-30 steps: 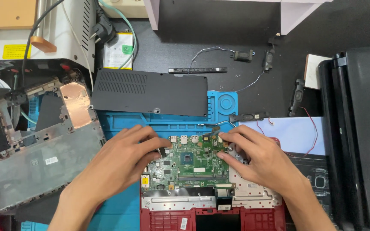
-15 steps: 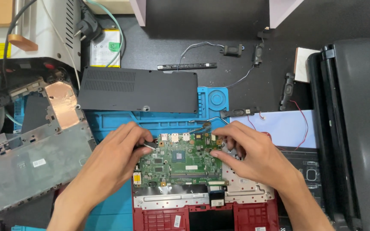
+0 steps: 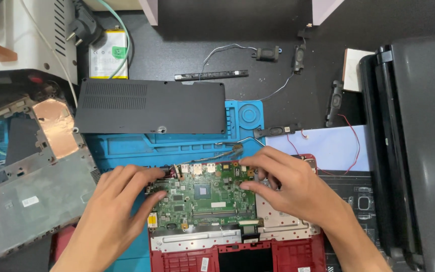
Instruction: Disassembling a laptop to remove the motherboard and internal components.
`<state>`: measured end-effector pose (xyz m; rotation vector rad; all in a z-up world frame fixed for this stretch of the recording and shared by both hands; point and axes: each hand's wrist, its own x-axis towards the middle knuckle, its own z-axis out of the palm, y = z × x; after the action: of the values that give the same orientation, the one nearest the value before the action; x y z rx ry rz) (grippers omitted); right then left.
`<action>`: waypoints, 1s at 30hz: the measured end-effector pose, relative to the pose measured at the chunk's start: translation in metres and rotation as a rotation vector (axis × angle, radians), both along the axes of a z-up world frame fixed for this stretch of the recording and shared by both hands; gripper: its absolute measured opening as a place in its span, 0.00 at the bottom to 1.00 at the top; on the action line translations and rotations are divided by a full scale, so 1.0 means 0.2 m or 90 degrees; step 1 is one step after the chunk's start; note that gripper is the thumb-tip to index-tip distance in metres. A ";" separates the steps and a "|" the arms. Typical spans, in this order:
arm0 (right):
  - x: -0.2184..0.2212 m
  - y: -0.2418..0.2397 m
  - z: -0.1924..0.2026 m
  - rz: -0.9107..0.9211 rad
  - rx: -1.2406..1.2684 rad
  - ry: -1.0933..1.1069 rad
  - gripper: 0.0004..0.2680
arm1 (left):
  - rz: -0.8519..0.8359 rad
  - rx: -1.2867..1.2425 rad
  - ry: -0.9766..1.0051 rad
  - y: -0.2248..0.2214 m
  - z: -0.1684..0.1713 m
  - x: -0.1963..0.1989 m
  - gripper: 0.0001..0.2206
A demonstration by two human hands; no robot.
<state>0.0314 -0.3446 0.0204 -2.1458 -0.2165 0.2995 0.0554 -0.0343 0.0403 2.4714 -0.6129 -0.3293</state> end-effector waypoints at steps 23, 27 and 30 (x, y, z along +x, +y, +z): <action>0.00 -0.01 -0.01 0.078 -0.010 -0.091 0.15 | 0.041 0.000 0.008 -0.04 0.04 -0.02 0.13; -0.01 -0.01 -0.01 0.080 -0.018 -0.081 0.16 | 0.042 -0.011 0.010 -0.03 0.05 -0.03 0.13; -0.01 -0.01 -0.02 0.082 -0.025 -0.103 0.16 | 0.037 -0.026 0.000 -0.03 0.06 -0.03 0.13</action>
<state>0.0293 -0.3468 0.0168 -2.2005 -0.4468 0.2051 0.0498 -0.0399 0.0527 2.4451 -0.5409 -0.2924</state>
